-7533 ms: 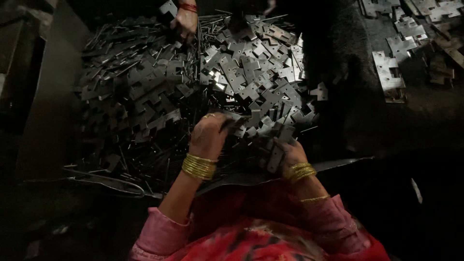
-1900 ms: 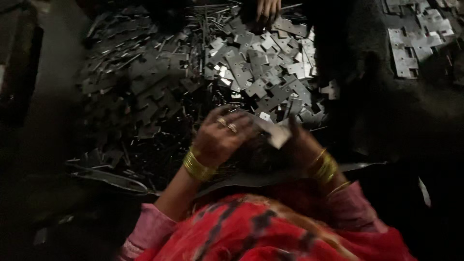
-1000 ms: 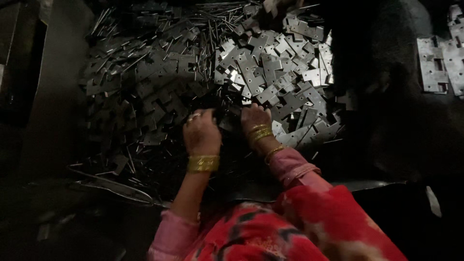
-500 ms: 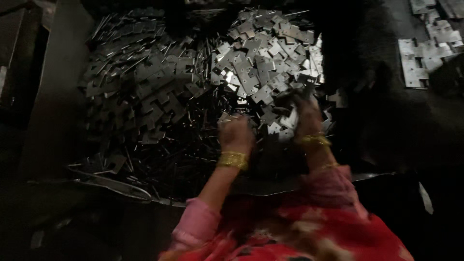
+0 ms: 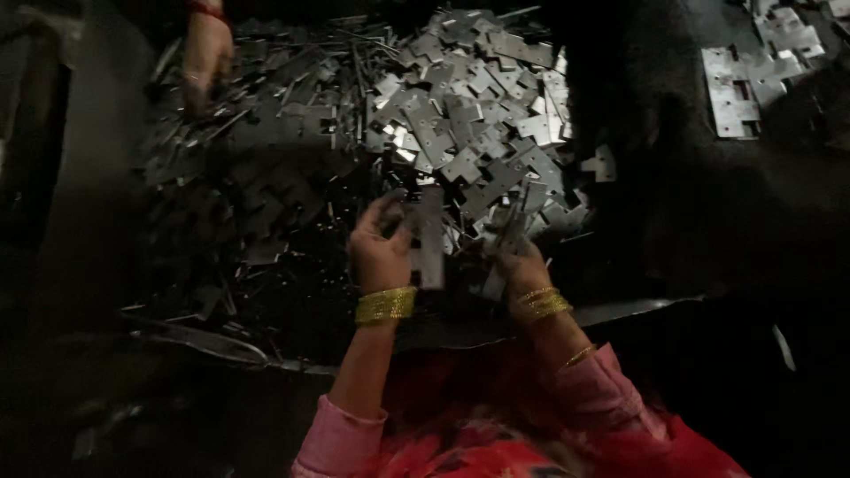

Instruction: The person sorts small metal parts by hand from a large mixed pile on a table. They pick up individual pieces, separate them, and place them into different areas of the pile, continuing the sorting process throughout the clip.

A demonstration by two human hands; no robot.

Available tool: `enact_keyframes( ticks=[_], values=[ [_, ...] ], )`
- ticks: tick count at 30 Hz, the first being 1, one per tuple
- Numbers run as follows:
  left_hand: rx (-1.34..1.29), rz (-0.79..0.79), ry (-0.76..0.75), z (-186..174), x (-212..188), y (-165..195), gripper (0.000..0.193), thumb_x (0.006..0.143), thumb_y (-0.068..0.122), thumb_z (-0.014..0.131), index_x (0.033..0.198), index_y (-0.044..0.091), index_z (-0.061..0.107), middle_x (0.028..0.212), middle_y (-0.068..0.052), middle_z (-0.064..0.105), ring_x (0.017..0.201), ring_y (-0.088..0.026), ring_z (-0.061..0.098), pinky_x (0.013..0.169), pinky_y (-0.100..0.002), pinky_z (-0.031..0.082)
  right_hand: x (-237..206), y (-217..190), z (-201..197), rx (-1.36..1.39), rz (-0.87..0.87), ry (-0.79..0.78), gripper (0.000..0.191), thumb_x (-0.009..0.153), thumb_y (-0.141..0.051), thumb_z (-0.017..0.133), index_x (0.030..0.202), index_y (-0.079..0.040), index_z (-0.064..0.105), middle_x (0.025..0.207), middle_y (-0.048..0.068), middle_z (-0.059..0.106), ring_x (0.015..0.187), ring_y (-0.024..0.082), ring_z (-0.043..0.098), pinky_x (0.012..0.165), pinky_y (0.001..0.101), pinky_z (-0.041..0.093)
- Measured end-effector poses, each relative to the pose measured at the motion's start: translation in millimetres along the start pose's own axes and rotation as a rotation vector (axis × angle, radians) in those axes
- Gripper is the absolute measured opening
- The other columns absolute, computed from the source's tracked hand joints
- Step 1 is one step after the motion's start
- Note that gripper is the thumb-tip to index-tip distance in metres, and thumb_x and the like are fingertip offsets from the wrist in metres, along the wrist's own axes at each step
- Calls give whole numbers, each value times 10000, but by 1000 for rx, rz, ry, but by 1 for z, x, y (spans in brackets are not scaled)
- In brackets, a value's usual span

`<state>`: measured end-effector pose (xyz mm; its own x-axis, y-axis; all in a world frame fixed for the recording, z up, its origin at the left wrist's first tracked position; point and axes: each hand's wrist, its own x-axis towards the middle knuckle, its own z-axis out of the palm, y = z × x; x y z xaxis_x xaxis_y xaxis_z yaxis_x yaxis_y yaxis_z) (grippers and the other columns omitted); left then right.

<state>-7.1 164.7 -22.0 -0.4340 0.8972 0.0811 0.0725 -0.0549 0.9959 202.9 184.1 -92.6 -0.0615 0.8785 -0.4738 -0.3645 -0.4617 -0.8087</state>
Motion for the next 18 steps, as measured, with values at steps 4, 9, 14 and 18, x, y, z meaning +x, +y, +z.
enact_keyframes(
  ticks=[4, 9, 14, 18],
  values=[
    [-133, -256, -131, 14, -23, 4, 290, 842, 31, 749, 1132, 23, 742, 1108, -139, 776, 956, -216, 730, 830, -345, 603, -16, 14, 22, 222, 150, -218, 352, 982, -304, 599, 1224, -57, 663, 1043, 61, 730, 865, 206, 708, 722, 358, 592],
    [472, 267, 4, 24, -61, -27, 285, 837, 94, 825, 1106, 34, 756, 1278, -173, 684, 1136, -298, 612, 961, -405, 502, -37, 19, 21, 214, 123, -307, 332, 1041, -270, 662, 1259, -19, 662, 1065, 73, 723, 882, 189, 703, 754, 326, 582],
    [-26, -20, -217, -2, -103, -48, 459, 921, 70, 625, 1372, 20, 551, 1266, -136, 686, 1139, -212, 646, 996, -326, 502, -41, 43, 24, 157, -49, -196, 323, 968, -131, 700, 1254, 14, 661, 1080, 93, 739, 907, 203, 696, 789, 335, 576],
    [113, -361, -363, -25, -99, -29, 298, 939, 94, 627, 1219, 8, 683, 1110, -135, 759, 998, -255, 706, 865, -353, 560, -36, 40, 28, 62, -216, -174, 438, 927, -114, 708, 1341, -48, 579, 1222, 69, 695, 1075, 195, 666, 926, 327, 548]
  ],
)
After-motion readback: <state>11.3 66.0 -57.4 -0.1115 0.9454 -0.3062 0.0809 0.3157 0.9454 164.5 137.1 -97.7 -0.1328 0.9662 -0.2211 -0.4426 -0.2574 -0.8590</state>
